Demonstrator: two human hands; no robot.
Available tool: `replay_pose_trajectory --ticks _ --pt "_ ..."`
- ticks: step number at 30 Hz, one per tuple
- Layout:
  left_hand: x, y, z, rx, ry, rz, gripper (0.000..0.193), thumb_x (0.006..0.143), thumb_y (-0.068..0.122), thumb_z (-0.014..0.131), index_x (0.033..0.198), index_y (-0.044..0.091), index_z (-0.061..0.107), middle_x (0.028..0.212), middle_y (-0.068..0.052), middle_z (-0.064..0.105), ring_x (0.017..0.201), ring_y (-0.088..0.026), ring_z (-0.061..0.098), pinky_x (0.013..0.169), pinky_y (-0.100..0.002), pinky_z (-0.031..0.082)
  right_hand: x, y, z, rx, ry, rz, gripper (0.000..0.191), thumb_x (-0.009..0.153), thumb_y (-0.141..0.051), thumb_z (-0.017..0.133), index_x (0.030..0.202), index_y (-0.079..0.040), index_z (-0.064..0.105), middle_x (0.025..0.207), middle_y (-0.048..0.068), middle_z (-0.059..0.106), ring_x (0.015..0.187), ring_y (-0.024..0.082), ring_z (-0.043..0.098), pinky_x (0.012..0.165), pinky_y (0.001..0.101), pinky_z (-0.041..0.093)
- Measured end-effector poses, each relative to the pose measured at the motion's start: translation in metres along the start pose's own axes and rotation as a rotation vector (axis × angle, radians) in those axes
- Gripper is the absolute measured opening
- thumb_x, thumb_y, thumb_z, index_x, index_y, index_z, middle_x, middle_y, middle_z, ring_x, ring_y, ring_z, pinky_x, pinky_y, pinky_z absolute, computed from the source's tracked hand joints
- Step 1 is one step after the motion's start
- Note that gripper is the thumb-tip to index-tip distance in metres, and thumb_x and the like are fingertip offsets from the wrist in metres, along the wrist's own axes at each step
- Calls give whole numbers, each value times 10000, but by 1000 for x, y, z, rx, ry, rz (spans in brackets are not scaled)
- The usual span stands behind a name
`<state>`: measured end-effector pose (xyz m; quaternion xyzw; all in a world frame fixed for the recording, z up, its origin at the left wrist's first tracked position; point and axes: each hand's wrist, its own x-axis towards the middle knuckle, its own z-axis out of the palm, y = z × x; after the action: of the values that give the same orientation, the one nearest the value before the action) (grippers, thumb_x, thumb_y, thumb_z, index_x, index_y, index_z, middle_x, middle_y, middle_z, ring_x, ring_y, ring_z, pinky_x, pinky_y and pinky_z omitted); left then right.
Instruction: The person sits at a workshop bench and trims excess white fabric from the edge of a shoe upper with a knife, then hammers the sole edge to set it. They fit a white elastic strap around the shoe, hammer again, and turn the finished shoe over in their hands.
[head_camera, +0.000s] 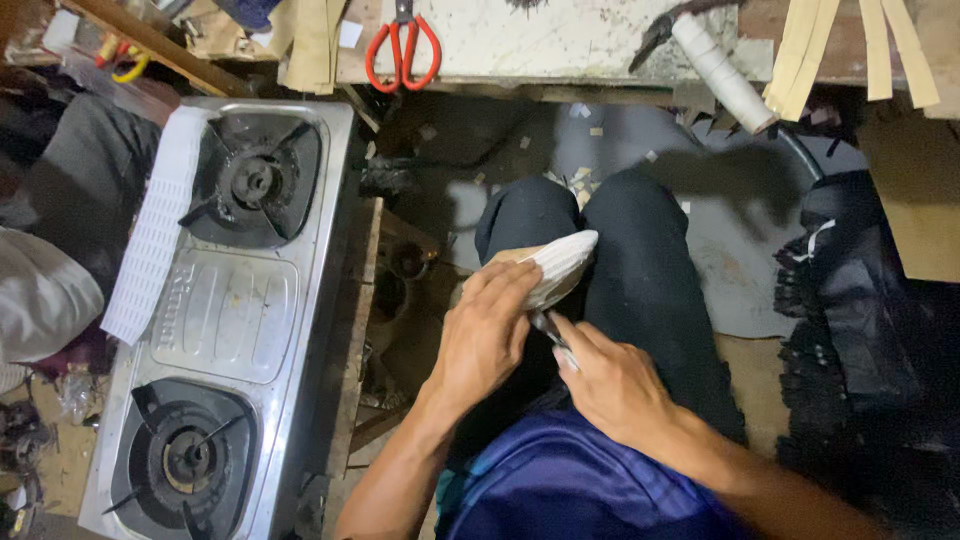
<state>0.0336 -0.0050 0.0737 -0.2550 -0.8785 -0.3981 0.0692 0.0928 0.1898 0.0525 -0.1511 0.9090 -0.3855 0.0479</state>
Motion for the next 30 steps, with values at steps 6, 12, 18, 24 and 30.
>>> replay_pose_trajectory --ticks 6,12,18,24,30 --pt "-10 -33 -12 -421 134 -230 340 1006 8 490 1297 23 667 1282 -129 723 1156 -237 689 993 -340 540 -25 13 -59 -139 -346 -120 435 853 -243 698 1256 -83 659 988 97 673 900 310 664 770 435 503" --pt "2 -60 45 -763 20 -479 355 1097 152 474 1338 21 699 1115 -106 735 792 -98 558 735 -247 511 19 15 -52 -139 68 -192 386 839 -167 738 1191 -19 686 1055 109 663 976 307 628 839 419 483" --pt "3 -78 47 -649 -81 -183 336 1073 185 546 1342 6 638 1448 -143 647 1097 -218 624 959 -338 526 65 23 -37 -265 204 -220 446 799 -152 775 1220 -30 695 1034 108 628 964 318 608 823 441 456" --pt "11 -86 24 -378 -196 154 753 828 247 848 1464 33 505 1532 -201 507 1415 -381 527 1134 -435 480 70 29 -32 -243 172 -198 452 802 -159 781 1232 -44 704 1010 90 623 939 279 609 825 443 453" --pt "20 -92 28 -425 -183 129 683 869 190 842 1462 55 532 1523 -185 546 1406 -355 571 1126 -412 515 83 27 -30 -270 241 -273 329 825 -143 779 1140 -58 737 990 79 650 941 287 626 825 440 455"
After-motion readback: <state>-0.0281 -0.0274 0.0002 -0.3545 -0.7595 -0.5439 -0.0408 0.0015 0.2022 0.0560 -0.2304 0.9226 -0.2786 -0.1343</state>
